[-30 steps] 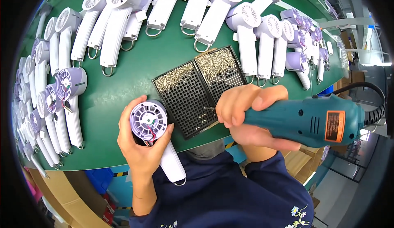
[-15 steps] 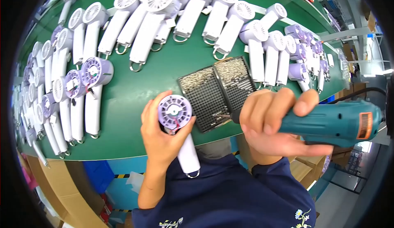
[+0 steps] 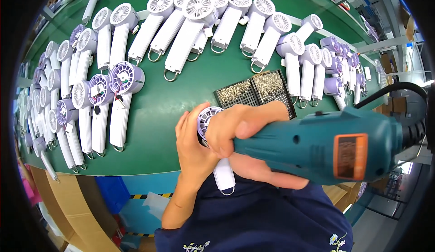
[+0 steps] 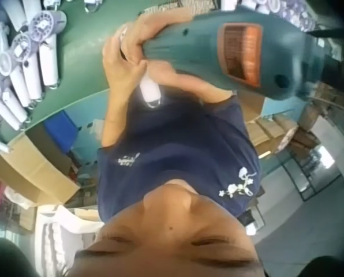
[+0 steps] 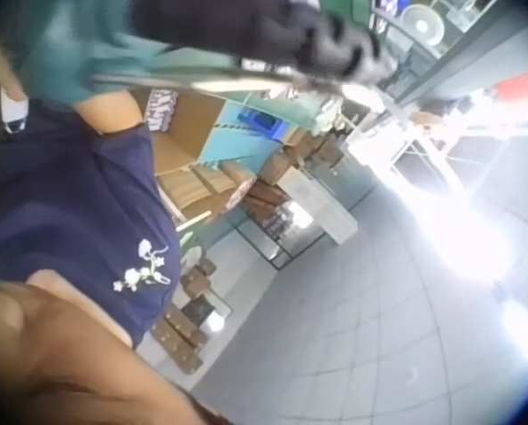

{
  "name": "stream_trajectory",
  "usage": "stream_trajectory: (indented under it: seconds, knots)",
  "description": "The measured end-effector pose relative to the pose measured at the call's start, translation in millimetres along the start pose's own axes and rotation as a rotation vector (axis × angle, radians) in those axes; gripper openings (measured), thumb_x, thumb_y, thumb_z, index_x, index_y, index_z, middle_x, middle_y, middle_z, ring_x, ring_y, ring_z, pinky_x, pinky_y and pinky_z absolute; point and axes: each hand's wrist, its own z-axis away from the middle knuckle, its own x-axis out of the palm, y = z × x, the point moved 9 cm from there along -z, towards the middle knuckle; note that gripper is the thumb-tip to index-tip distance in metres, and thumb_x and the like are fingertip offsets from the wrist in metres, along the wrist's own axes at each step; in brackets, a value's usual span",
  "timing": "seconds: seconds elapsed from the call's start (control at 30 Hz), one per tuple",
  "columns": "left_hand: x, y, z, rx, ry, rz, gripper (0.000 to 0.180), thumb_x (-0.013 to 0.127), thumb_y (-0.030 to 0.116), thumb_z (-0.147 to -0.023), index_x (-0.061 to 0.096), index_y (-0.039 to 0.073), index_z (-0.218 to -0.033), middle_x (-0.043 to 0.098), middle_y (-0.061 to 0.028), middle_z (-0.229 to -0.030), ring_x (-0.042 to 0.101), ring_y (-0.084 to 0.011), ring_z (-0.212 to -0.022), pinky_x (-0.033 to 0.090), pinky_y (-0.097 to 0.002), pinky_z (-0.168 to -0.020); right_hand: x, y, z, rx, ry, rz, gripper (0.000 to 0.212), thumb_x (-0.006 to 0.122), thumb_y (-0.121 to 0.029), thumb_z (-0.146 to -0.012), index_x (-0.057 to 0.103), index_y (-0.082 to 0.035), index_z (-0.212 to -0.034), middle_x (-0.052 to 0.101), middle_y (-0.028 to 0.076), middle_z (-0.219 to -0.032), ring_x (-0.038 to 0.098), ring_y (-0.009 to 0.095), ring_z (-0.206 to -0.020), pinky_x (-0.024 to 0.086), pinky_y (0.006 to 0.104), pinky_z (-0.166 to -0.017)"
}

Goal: The person assembles handheld fans by picking up screws from a tray and driving them into the fan housings using an electric screwdriver, then places the assembled fans into a box.

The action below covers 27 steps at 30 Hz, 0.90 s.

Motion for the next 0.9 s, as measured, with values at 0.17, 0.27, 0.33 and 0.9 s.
stream_trajectory:
  seconds: [0.17,0.27,0.33,0.9]
  knots:
    - [0.9,3.9,-7.7,0.013,-0.086,0.029,0.046,0.069,0.026,-0.074,0.061,0.006,-0.115,0.062,-0.0097,-0.12,0.057,-0.0297,-0.113,0.034,-0.0471,-0.106,4.3,12.9,5.0,0.183,-0.032,0.054,0.089,0.071,-0.075,-0.064,0.048,0.003,-0.1,0.058,0.014,-0.073,0.055,0.022,-0.059,0.046,0.0324,-0.054]
    - [1.2,29.5,-11.2,0.124,-0.104,-0.055,0.034,0.061,0.026,-0.08,0.065,0.008,-0.109,0.061,-0.0106,-0.12,0.055,-0.0284,-0.116,0.033,-0.0479,-0.105,6.5,-5.4,36.9,0.512,-0.372,0.447,0.058,0.073,-0.041,-0.073,0.052,0.003,-0.104,0.059,0.012,-0.082,0.057,0.022,-0.071,0.048,0.0305,-0.065]
    - [3.8,16.3,-8.4,0.046,-0.097,0.117,0.03,0.064,0.023,-0.078,0.065,0.007,-0.102,0.063,-0.0123,-0.115,0.055,-0.0264,-0.117,0.036,-0.0467,-0.104,-5.2,14.2,53.3,0.42,-0.357,0.814,0.055,0.066,-0.043,-0.078,0.056,0.003,-0.106,0.061,0.011,-0.088,0.06,0.025,-0.075,0.047,0.0326,-0.068]
    - [12.9,-39.1,30.8,-0.162,-0.016,0.147,0.05,0.08,0.008,-0.073,0.055,-0.002,-0.114,0.061,-0.0124,-0.109,0.06,-0.0216,-0.098,0.046,-0.0345,-0.09,-0.4,39.8,29.6,0.16,-0.245,0.516,0.079,0.056,-0.073,-0.079,0.055,0.003,-0.099,0.051,0.01,-0.072,0.054,0.028,-0.057,0.04,0.0328,-0.052]
